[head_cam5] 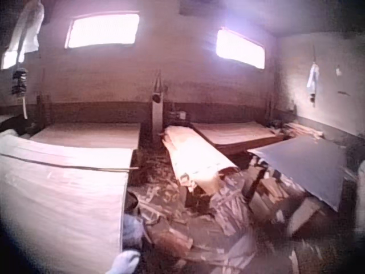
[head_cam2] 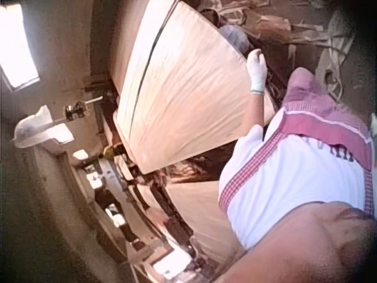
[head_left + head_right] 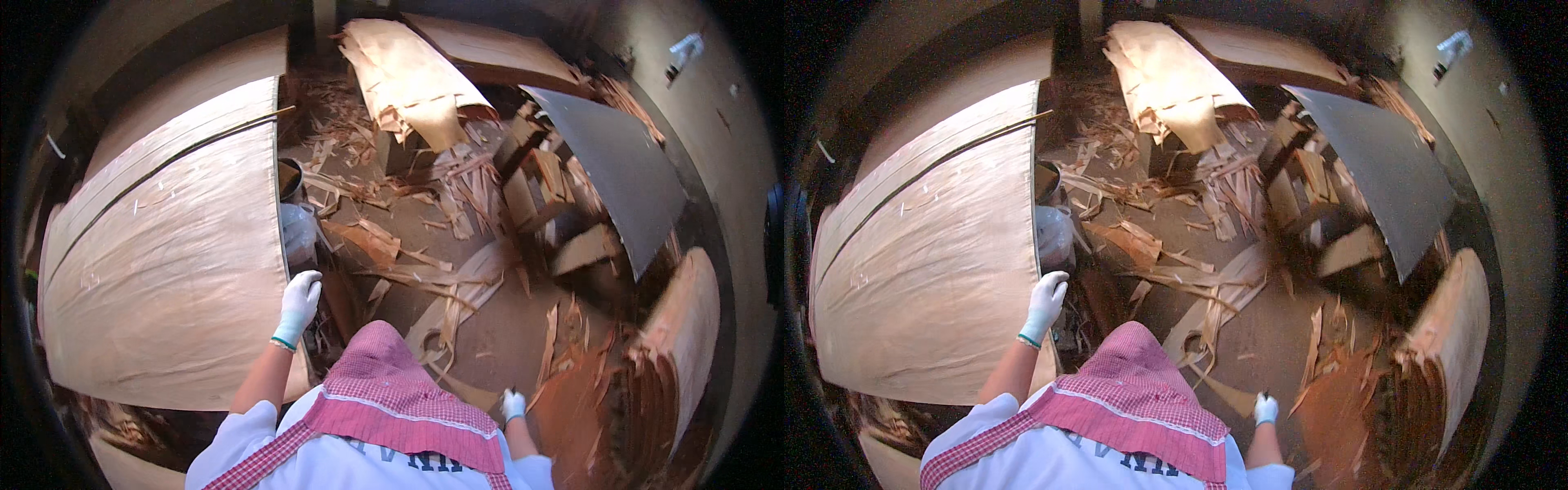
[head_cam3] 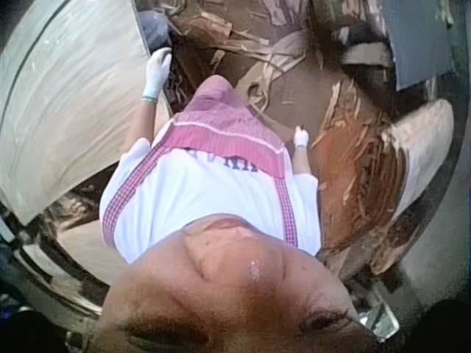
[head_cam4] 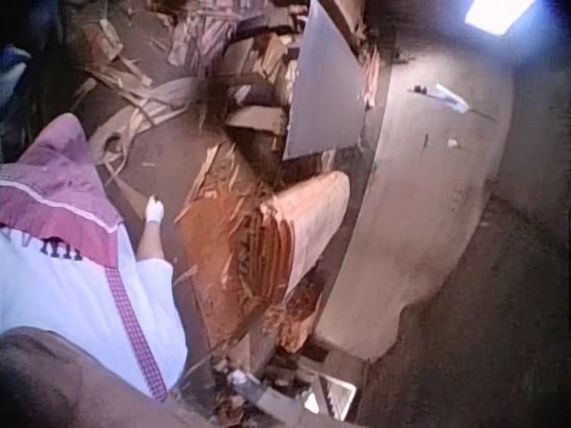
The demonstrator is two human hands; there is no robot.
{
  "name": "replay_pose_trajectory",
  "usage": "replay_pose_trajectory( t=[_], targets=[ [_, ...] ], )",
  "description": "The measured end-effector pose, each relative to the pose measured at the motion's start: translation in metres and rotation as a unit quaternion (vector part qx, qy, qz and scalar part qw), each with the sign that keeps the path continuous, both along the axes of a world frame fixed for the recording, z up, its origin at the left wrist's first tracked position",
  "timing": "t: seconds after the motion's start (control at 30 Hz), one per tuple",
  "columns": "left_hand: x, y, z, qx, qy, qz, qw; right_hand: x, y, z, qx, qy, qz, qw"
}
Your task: The person tapes sheets of wood veneer together by hand and with a small blade, applying pieces of tape across the seams and then cutting the veneer to size.
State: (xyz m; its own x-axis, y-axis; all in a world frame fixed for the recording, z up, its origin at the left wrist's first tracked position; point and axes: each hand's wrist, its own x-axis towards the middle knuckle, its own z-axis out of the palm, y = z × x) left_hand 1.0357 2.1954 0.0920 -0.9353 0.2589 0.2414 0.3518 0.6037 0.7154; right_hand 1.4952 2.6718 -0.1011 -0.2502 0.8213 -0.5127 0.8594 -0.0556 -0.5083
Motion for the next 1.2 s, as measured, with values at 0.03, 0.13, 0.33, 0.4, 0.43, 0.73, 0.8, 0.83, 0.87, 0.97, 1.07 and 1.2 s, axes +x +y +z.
replay_pose_trajectory(
  t=[0.03, 0.13, 0.33, 0.4, 0.43, 0.73, 0.8, 0.83, 0.87, 0.97, 1.07, 1.2],
  targets=[
    [-0.007, 0.01, -0.002, 0.008, 0.002, 0.01, 1.0, -0.043, 0.043, 0.005, 0.021, 0.014, 0.015, 1.0],
    [-0.037, 0.031, -0.019, 0.014, -0.015, 0.042, 0.999, -0.184, 0.119, 0.012, 0.05, 0.057, 0.074, 0.994],
    [-0.148, 0.054, -0.05, 0.052, -0.065, 0.117, 0.99, -0.449, 0.091, 0.009, 0.168, 0.054, 0.389, 0.904],
    [-0.197, 0.057, -0.043, 0.066, -0.093, 0.138, 0.984, -0.512, 0.063, 0.016, 0.232, 0.024, 0.58, 0.78],
    [-0.226, 0.061, -0.038, 0.064, -0.09, 0.141, 0.984, -0.538, 0.058, 0.019, 0.22, 0.014, 0.633, 0.742],
    [-0.393, 0.064, 0.001, 0.16, -0.179, 0.153, 0.959, -0.842, 0.011, 0.062, -0.004, 0.087, 0.564, 0.821],
    [-0.423, 0.063, -0.01, 0.302, -0.266, 0.18, 0.898, -0.908, -0.01, 0.08, -0.01, 0.116, 0.634, 0.764],
    [-0.44, 0.062, -0.02, 0.387, -0.323, 0.201, 0.84, -0.944, -0.025, 0.088, 0.029, 0.095, 0.678, 0.728],
    [-0.46, 0.062, -0.032, 0.463, -0.335, 0.189, 0.799, -0.982, -0.028, 0.078, 0.024, 0.105, 0.696, 0.71],
    [-0.505, 0.035, -0.08, 0.648, -0.307, 0.175, 0.674, -1.08, -0.098, 0.112, -0.021, 0.128, 0.773, 0.621],
    [-0.581, 0.034, -0.092, 0.702, -0.311, 0.269, 0.582, -1.163, -0.14, 0.14, -0.076, 0.153, 0.808, 0.565],
    [-0.667, 0.022, -0.1, 0.773, -0.252, 0.301, 0.498, -1.255, -0.163, 0.155, -0.086, 0.135, 0.862, 0.481]
  ],
)
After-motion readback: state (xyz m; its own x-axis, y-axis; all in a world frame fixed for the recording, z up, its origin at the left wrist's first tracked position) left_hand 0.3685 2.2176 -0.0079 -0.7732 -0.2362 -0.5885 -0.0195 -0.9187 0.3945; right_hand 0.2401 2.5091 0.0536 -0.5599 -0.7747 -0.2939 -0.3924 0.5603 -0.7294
